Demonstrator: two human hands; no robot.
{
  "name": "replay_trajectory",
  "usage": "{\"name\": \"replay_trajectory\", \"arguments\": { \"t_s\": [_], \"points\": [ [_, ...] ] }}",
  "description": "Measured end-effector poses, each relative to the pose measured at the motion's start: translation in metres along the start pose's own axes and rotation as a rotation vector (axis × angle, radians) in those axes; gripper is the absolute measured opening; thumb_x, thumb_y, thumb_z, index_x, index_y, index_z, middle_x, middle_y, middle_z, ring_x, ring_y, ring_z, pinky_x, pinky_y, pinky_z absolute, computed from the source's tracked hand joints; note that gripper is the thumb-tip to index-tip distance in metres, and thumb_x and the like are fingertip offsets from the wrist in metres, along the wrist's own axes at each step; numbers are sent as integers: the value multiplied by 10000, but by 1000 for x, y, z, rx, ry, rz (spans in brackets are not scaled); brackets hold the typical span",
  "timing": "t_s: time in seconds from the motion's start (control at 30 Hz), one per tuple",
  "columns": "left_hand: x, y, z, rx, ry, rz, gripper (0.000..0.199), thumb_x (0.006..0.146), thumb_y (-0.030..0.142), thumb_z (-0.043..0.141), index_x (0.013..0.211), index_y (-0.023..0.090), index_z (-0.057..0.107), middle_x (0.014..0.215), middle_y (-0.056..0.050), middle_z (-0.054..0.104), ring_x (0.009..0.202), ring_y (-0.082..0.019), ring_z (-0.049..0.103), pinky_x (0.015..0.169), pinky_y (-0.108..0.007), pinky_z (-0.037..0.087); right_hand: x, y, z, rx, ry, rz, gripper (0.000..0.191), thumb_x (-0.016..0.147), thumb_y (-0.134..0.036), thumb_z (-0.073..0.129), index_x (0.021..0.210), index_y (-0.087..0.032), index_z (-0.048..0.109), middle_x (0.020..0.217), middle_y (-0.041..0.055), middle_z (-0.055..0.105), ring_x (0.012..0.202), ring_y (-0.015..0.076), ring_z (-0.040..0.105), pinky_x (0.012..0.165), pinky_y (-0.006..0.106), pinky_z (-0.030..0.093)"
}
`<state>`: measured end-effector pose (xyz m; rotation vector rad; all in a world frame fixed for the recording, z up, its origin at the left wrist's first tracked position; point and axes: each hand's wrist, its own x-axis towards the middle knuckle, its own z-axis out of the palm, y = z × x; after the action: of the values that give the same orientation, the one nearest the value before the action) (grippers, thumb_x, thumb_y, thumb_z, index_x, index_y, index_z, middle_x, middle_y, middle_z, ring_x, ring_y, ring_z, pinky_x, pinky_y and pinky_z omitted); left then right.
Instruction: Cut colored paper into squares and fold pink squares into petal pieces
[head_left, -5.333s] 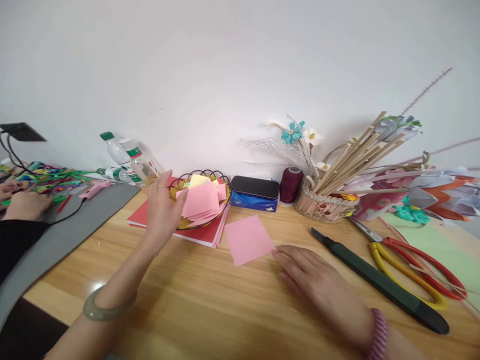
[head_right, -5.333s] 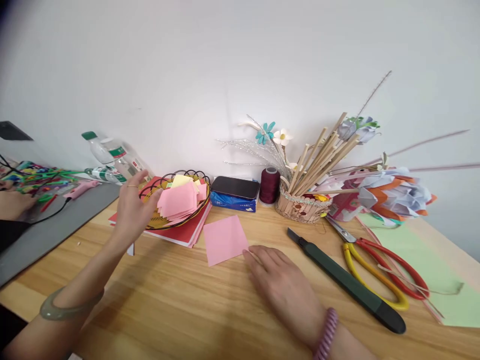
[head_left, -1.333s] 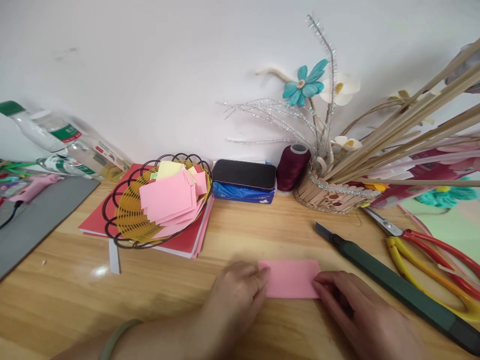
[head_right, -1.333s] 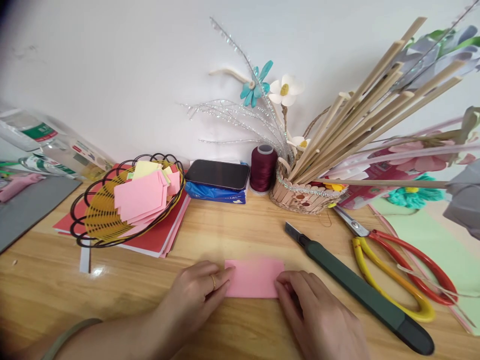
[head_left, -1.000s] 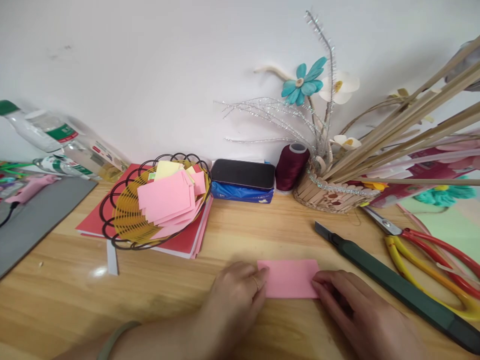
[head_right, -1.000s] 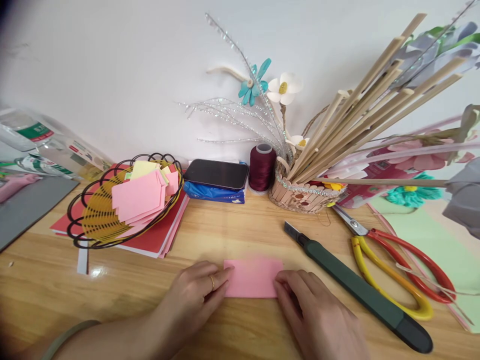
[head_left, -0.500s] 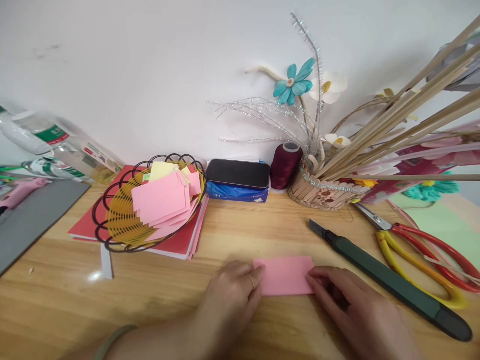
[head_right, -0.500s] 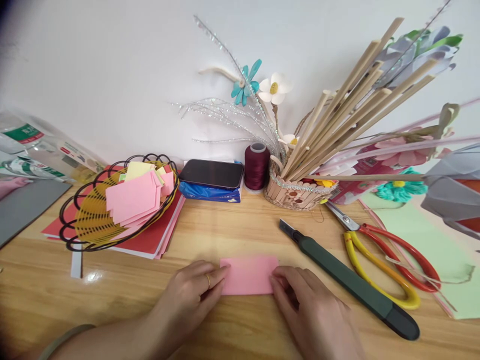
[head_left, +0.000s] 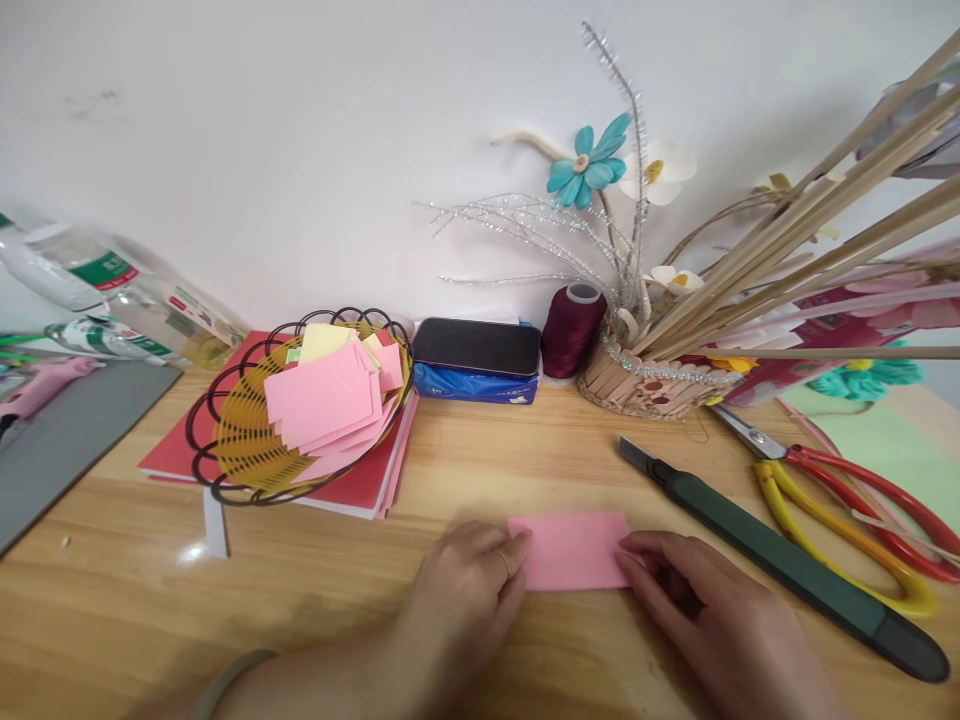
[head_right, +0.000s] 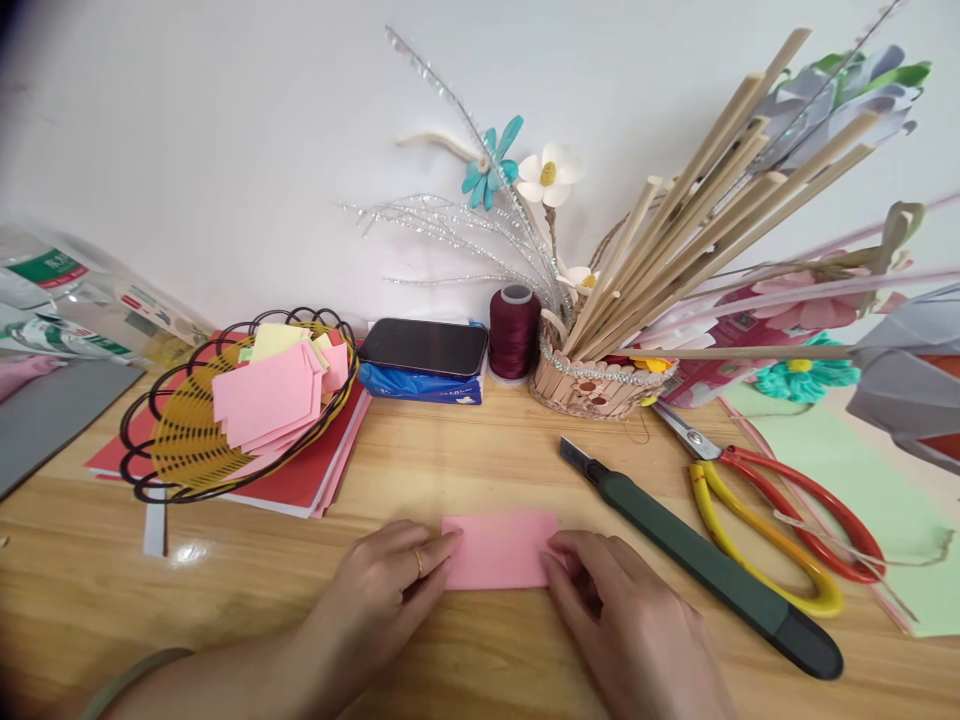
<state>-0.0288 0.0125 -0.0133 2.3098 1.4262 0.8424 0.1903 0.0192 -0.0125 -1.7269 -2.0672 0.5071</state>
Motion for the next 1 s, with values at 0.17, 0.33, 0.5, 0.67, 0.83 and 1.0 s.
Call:
{"name": "replay_trajectory", "arguments": {
  "t_s": [0.17,0.33,0.5,0.67,0.83,1.0],
  "points": [
    [-1,-1,1,17,15,1,302,873,153,389,851,154,690,692,-62,658,626,-167,600,606,-268,533,-1,-1,1,-5,-8,4,274,827,-492,453,841,-272,616,760,-18,666,593,125,611,532,233,493],
    [-1,-1,0,-2,4,-6,304,874,145,385,863,148,688,692,-62,656,630,-170,600,601,-273,531,0,1,2,-20,-10,9,276,836,-499,444,858,-281,613,802,-23,671,630,124,622,560,233,498],
    [-1,-1,1,5,27,8,307,880,153,382,867,140,689,669,-60,646,599,-172,592,564,-278,524,1,3,2,-30,-6,-8,300,833,-530,426,852,-297,613,820,-34,679,655,134,637,561,245,506],
    [0,-2,2,-5,48,24,300,881,151,389,863,134,687,658,-57,641,591,-167,585,565,-272,522,2,3,0,-39,-5,-35,294,836,-533,422,854,-309,612,833,-43,686,674,138,648,585,250,522],
    [-1,-1,1,-21,36,18,282,871,142,404,877,129,685,664,-56,636,598,-168,577,567,-271,517,3,3,1,-40,15,-54,286,839,-524,426,852,-303,606,821,-43,685,662,134,646,574,247,521],
    [0,0,0,-37,18,19,282,874,130,397,882,136,679,665,-48,631,600,-160,566,575,-263,511,1,6,4,-46,11,-59,270,845,-509,435,862,-295,598,798,-40,677,635,129,632,555,247,512]
  ]
}}
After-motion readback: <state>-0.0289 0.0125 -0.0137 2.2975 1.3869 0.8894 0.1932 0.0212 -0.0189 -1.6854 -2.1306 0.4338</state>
